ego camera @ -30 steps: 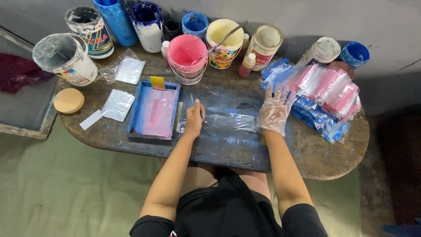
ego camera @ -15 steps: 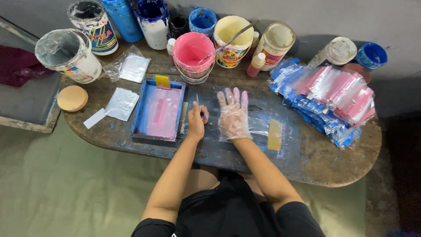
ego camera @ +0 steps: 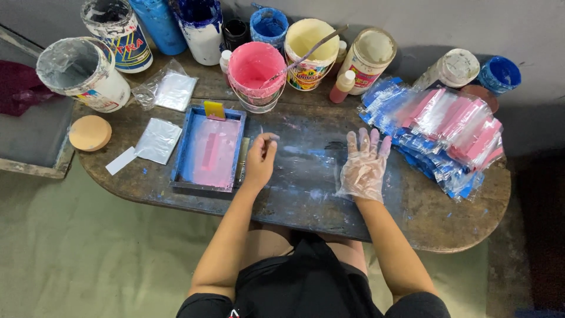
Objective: Mixing pink ink in a container and applying it to a screen printing frame using a brush
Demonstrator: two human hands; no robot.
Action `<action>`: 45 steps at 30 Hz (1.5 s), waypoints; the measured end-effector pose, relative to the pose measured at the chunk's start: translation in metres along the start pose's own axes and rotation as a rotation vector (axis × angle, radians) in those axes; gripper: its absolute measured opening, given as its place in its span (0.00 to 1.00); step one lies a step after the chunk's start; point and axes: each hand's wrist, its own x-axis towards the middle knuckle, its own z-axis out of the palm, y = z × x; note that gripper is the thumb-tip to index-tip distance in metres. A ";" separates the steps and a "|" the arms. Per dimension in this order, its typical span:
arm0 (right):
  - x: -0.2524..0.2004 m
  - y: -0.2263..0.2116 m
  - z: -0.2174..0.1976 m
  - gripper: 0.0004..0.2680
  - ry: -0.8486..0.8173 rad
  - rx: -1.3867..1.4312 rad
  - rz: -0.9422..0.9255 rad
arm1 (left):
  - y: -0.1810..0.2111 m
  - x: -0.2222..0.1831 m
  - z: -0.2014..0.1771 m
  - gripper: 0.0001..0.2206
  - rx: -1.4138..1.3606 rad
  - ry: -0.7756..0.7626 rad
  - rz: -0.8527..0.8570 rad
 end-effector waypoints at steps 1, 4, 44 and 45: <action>0.004 0.001 0.011 0.26 0.001 0.000 0.000 | 0.016 -0.006 -0.006 0.07 0.000 0.001 0.001; 0.011 0.003 0.030 0.25 0.022 0.011 0.008 | 0.045 -0.022 -0.023 0.05 0.575 -0.160 0.297; 0.017 0.012 0.078 0.20 0.245 0.152 0.009 | 0.016 -0.058 -0.033 0.11 1.078 -0.129 0.428; 0.016 0.012 0.076 0.19 0.270 0.187 0.001 | 0.016 -0.060 -0.032 0.10 1.119 -0.102 0.474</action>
